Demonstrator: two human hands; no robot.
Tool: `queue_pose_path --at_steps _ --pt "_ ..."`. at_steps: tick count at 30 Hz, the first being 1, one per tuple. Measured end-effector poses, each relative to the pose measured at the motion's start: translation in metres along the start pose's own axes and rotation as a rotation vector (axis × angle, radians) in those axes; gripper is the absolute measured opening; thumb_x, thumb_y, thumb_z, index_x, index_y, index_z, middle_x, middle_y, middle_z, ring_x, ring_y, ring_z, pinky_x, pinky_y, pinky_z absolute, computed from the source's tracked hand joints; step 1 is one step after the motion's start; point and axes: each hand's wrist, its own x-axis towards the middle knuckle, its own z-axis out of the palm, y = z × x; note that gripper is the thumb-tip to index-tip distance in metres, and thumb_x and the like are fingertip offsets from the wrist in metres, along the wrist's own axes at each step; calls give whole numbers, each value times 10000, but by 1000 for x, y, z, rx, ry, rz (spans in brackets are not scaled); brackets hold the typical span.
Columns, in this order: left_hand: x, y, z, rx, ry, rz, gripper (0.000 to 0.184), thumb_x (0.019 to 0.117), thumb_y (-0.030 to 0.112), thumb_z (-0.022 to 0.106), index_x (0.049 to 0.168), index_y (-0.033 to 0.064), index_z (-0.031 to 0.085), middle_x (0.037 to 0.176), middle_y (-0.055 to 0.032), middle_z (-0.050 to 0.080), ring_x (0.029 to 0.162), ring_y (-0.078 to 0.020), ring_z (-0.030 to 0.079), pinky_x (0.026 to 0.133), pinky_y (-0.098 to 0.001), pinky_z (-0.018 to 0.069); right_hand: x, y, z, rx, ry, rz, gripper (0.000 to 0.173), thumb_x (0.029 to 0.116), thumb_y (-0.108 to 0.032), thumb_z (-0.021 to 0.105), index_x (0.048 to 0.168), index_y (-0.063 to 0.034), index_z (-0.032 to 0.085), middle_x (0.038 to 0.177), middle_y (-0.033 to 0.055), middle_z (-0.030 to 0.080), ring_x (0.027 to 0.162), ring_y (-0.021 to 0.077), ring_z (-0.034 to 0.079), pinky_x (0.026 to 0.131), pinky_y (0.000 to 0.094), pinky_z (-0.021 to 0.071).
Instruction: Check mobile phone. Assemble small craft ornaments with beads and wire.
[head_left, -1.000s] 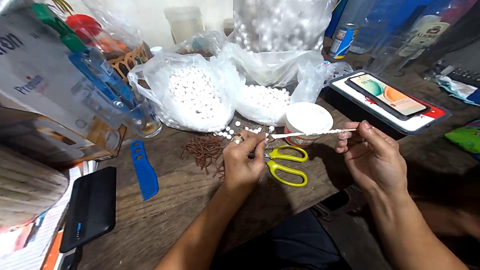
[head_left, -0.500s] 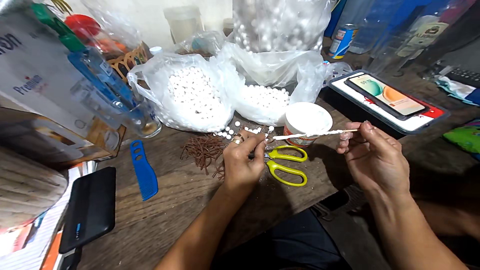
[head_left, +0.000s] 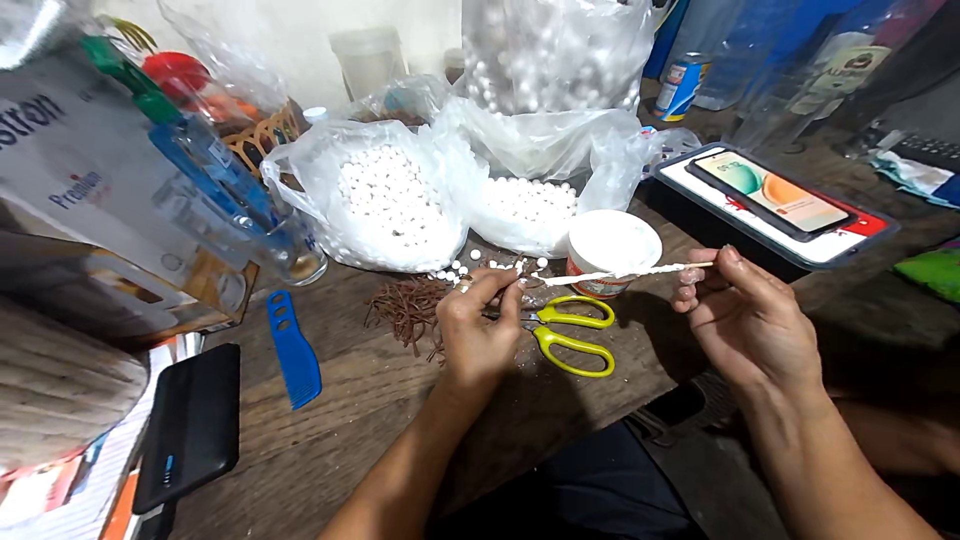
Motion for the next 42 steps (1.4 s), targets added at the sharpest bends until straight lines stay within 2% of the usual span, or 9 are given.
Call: queue_pose_path --at_steps 12,25,42 --pt "0 -2 1 -22 13 38 80 849 -33 684 898 -72 734 901 -108 731 835 7 678 776 -132 549 10 -4 2 -10 13 -51 487 1097 -108 258 918 -95 711 764 -30 722 659 39 680 651 171 583" --pt "-1 -1 1 -3 -3 93 78 844 -33 671 869 -65 737 914 -113 741 889 -9 687 815 -143 540 13 2 7 -102 -4 -101 441 1076 -92 317 922 -106 729 761 -39 730 652 42 681 650 190 587" --pt "-1 -2 1 10 -2 113 74 842 -30 668 852 -58 736 898 -109 741 884 -18 690 832 -152 539 7 0 5 -93 -23 -111 442 1072 -87 323 914 -105 735 745 -33 733 646 41 685 656 183 588"
